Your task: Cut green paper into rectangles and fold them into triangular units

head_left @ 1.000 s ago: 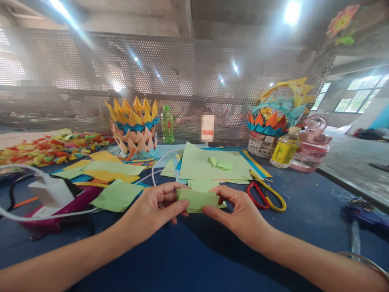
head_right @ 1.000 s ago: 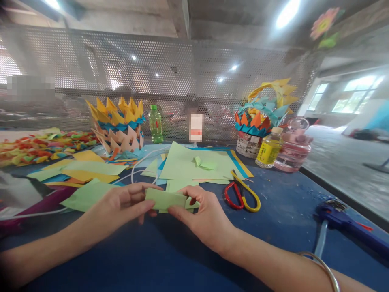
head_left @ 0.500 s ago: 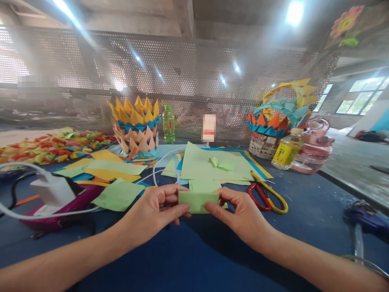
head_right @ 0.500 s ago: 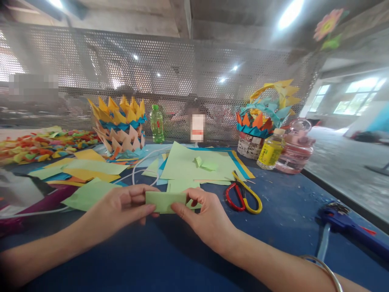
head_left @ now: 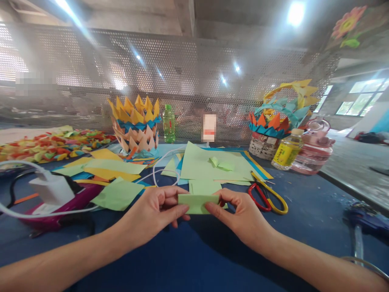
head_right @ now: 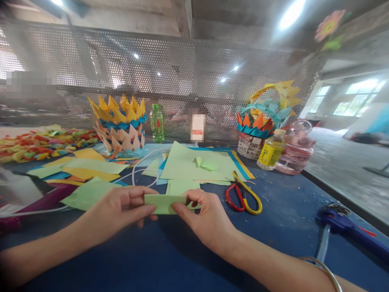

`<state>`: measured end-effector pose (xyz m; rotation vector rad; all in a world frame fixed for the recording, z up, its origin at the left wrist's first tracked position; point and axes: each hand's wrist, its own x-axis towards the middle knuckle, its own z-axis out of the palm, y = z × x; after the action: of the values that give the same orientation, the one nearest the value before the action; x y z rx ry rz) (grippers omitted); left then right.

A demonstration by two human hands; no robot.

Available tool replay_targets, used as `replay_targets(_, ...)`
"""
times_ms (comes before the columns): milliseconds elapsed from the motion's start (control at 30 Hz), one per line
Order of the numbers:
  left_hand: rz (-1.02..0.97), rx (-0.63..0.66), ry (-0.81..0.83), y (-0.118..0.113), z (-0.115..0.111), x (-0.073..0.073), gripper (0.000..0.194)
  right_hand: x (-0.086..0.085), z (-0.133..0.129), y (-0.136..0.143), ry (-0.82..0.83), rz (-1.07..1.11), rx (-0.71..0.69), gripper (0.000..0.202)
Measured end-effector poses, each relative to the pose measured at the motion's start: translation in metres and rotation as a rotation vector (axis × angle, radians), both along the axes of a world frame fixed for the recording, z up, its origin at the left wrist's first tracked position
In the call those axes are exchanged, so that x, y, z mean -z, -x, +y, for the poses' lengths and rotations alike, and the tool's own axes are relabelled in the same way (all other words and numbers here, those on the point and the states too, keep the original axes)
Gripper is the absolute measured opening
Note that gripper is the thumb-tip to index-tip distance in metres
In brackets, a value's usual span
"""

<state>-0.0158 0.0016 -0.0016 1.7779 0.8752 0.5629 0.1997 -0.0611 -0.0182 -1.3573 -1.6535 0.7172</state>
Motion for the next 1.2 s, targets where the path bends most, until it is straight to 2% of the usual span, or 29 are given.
replay_targets(200,0.016,0.006,0.005,0.002,0.0,0.004,0.031,-0.001,0.0,0.001,0.001,-0.007,0.005,0.025)
replay_targets(400,0.024,-0.009,0.011,-0.002,-0.004,-0.004,0.023,-0.001,-0.002,0.002,-0.032,-0.025,-0.003,0.022)
replay_targets(567,0.055,-0.013,-0.044,-0.003,-0.008,-0.005,0.025,0.0,-0.007,0.004,-0.105,-0.052,-0.047,0.018)
replay_targets(867,0.179,0.095,-0.013,-0.002,-0.013,-0.007,0.027,-0.003,-0.011,0.01,-0.152,-0.034,-0.122,0.016)
replay_targets(1200,0.245,0.119,-0.14,0.0,-0.013,-0.005,0.03,-0.002,-0.013,0.01,-0.103,-0.016,-0.141,0.014)
